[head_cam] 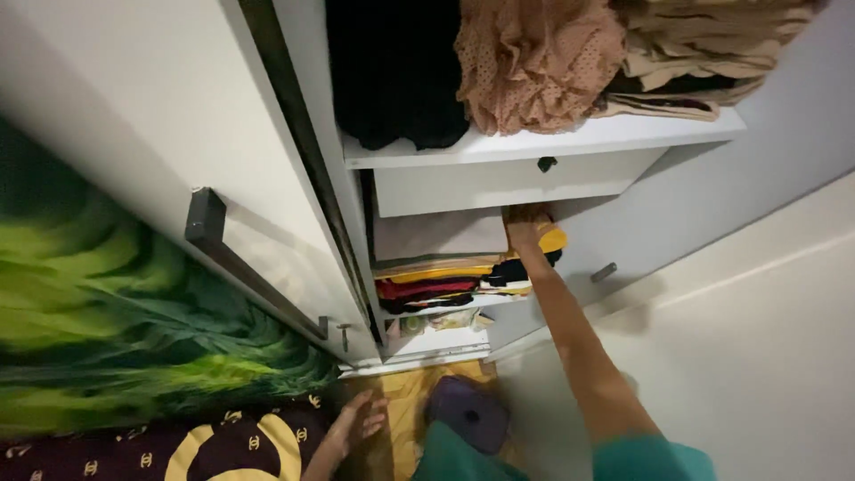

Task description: The person folds several shirts on a bed and places them into a white wardrobe drawer. The shirts include black, yellow, blue, light blue, and pink items. The person handles each shirt individually, folds it neatly, and stores it in the drawer.

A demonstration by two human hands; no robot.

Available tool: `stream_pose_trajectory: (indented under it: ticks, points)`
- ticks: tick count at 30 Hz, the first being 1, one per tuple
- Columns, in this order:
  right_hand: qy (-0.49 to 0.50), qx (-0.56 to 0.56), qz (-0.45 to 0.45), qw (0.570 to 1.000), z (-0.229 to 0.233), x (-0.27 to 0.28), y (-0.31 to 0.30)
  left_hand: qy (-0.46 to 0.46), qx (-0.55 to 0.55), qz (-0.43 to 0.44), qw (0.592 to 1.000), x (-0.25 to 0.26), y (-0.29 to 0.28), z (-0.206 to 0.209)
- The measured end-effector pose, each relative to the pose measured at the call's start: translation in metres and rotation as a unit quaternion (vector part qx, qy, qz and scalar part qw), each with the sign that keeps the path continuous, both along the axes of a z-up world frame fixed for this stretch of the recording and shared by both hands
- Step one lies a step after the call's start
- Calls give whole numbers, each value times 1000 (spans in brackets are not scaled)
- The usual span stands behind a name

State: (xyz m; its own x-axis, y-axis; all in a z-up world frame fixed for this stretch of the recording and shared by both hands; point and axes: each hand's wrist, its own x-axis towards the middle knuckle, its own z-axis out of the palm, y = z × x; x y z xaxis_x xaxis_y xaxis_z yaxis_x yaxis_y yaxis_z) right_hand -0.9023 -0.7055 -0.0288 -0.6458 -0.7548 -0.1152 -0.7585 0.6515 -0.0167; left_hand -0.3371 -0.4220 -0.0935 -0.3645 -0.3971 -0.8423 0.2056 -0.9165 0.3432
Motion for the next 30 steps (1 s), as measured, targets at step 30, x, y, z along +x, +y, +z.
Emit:
stream_pose_trajectory:
  ticks: [30]
  points:
    - [-121, -35, 276, 953, 12, -13, -29, 26, 109, 195, 974, 22, -15, 5]
